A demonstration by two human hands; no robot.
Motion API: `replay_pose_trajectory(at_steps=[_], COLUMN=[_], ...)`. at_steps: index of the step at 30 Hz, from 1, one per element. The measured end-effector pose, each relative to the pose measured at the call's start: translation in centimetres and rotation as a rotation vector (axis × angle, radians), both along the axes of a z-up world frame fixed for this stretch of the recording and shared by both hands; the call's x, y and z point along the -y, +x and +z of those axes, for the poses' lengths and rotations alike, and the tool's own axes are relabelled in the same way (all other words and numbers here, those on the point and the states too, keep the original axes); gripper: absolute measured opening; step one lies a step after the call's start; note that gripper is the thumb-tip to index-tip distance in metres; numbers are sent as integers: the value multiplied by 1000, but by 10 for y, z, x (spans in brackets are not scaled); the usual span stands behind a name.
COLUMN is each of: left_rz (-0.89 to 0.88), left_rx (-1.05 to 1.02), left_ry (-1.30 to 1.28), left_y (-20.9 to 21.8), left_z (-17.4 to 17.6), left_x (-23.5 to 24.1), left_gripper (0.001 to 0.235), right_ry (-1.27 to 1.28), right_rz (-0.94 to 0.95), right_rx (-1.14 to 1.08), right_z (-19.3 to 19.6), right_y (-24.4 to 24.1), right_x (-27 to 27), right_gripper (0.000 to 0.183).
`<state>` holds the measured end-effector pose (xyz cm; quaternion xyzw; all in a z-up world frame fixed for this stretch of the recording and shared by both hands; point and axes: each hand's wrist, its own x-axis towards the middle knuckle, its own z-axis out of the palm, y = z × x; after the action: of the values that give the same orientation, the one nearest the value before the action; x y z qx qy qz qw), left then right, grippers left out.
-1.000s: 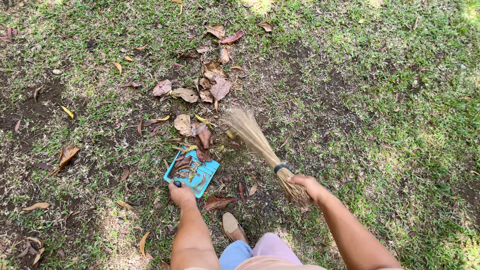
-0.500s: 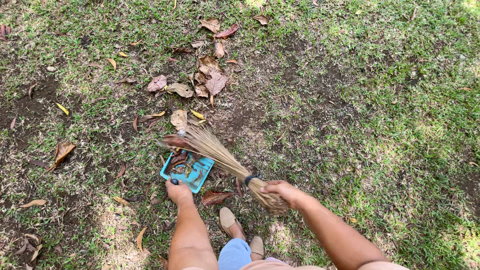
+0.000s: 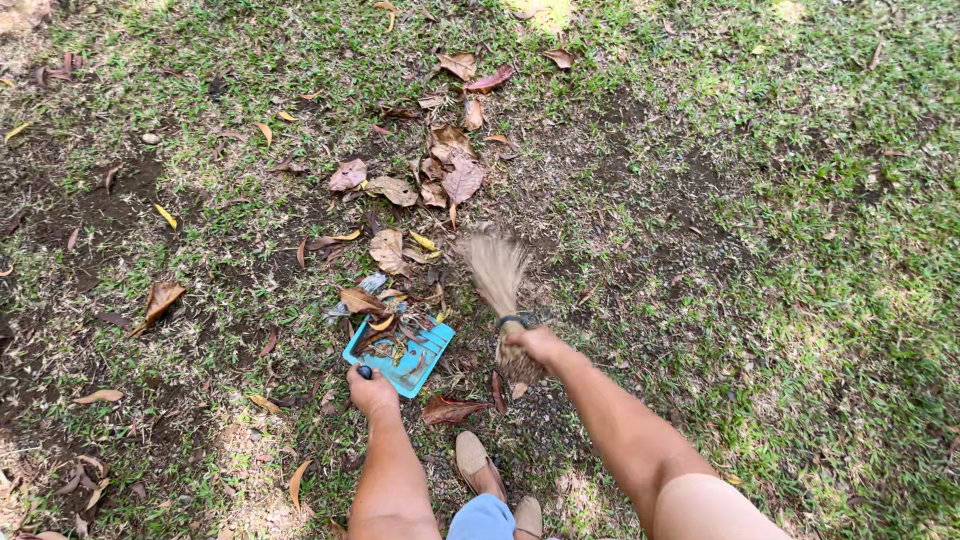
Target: The person sweeps dry leaves on a grassy lawn into a blue dustpan using a traditional straw broom. The person repeatedly sweeps small piles of leaves into the dustpan, gradually clearing the area.
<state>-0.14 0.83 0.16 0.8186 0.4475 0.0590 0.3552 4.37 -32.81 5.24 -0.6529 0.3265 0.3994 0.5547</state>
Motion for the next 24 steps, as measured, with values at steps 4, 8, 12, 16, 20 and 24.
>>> replay_pose_trajectory(at_steps=[4,8,12,16,20,24], left_rz=[-1,9,18,4,10,86], left_rx=[-1,-34,-19,-80,-52,83], left_ry=[15,2,-2,18,-16,-1], left_y=[6,10,7,4,-5,-13], left_z=[0,-1,-5,-6,-4,3], left_x=[-2,-6,-2,7,14,6], left_gripper=[48,47,50,51,47,40], right_ry=[221,439,326,281,255,376], right_rz=[96,-56,-150,-104,78,-87], right_rx=[59,-37,-6,-35,-24,-81], right_z=[0,35,50,28,18,39], right_y=[-21,-38,-50,-56,-97,-126], right_x=[-18,44,79,47,23,61], right_gripper=[52,62,63,58,58,59])
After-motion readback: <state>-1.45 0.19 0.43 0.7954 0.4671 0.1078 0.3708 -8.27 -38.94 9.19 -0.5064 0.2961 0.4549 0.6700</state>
